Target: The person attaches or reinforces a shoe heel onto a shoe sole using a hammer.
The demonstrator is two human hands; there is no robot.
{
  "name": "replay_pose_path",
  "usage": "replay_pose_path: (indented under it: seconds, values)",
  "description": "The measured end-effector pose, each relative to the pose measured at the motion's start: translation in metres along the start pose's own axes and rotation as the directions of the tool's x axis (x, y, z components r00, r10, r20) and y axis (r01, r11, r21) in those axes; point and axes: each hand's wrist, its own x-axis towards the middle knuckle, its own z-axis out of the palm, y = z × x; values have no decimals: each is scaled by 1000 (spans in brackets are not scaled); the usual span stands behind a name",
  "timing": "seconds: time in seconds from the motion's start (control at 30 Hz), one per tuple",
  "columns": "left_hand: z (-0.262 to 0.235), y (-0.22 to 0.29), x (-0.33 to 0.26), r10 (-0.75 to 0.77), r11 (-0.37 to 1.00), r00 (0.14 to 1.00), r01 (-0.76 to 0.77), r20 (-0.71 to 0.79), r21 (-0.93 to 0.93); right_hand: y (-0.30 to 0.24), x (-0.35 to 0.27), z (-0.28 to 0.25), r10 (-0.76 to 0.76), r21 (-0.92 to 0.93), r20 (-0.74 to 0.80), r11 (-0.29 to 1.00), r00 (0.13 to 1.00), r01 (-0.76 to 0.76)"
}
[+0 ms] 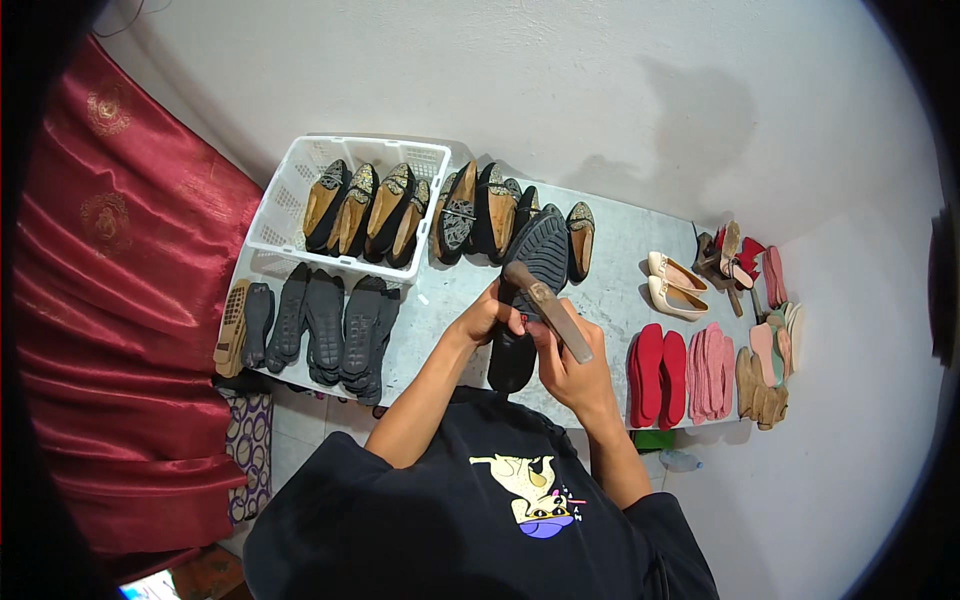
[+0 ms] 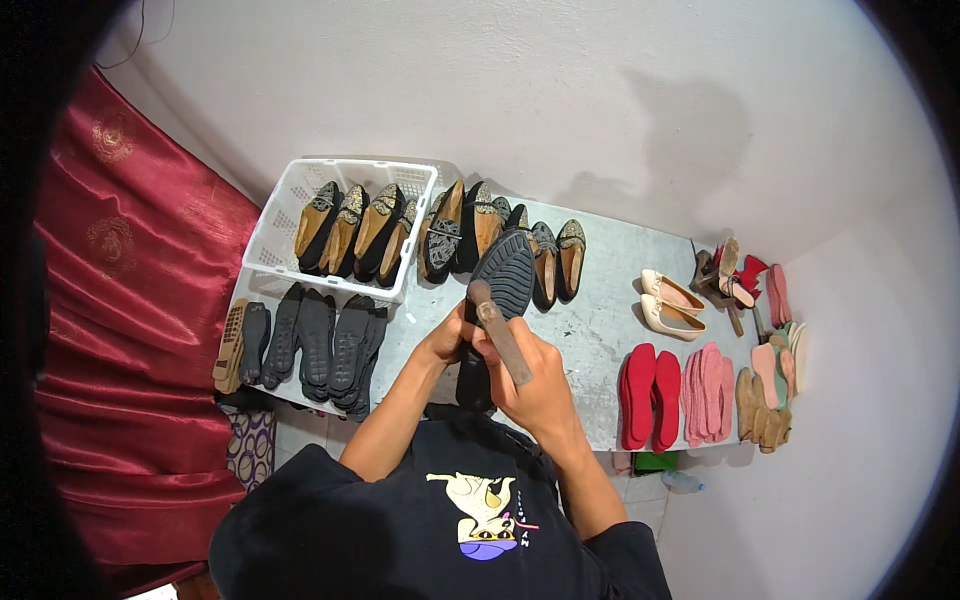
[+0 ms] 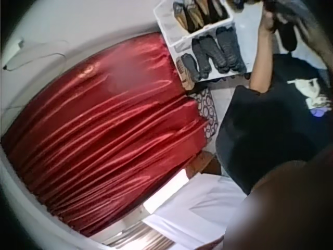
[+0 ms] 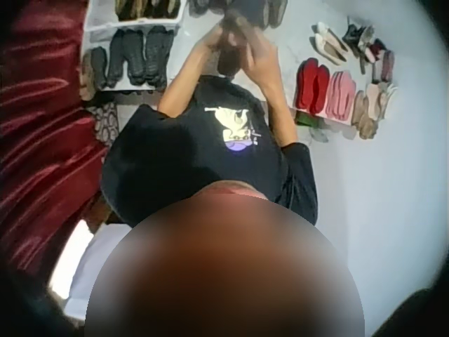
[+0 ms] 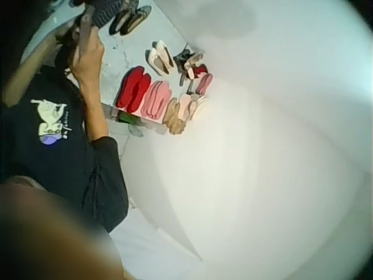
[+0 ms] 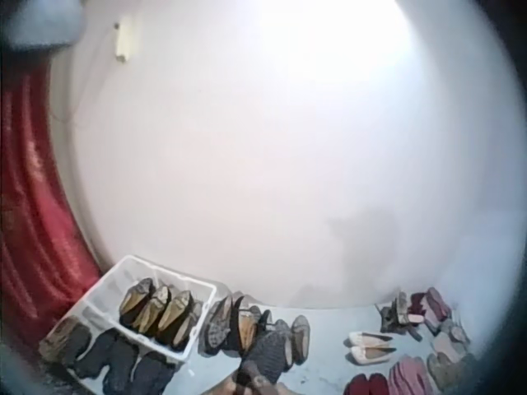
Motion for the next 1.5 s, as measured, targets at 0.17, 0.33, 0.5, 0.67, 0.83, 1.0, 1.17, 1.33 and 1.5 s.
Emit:
replay_pose_path:
  seconds: [0.17,0.33,0.5,0.67,0.83,1.0,1.17,1.33,1.5]
  values:
    - [-8,-3,-3,-96,995,995,96,22,2,3,5,-2,-20,12,-20,1000,1000,20]
    - [-3,-2,-4,-89,996,996,89,-3,-18,2,13,-4,26,35,-81,999,996,-23]
    - [-4,1,-6,-88,996,996,88,2,-31,-1,14,-9,100,49,-105,994,989,-95]
    - [-2,5,-7,-103,992,994,105,25,-65,9,18,-11,90,36,-143,996,986,-86]
    - [-1,1,-5,-90,991,996,90,4,-97,13,26,-16,141,63,-172,989,975,-132]
    - [-11,-2,-2,-79,992,995,85,68,-90,20,35,-21,14,-42,-226,999,974,-23]
    - [-2,2,-8,-32,997,999,33,14,-73,49,33,-12,141,3,-304,989,942,-147]
    - [3,8,-9,-37,996,999,40,38,-78,73,34,7,6,-12,-445,1000,896,-13]
    - [-4,10,-9,-63,995,997,66,40,-68,70,34,12,62,71,-457,997,887,-34]
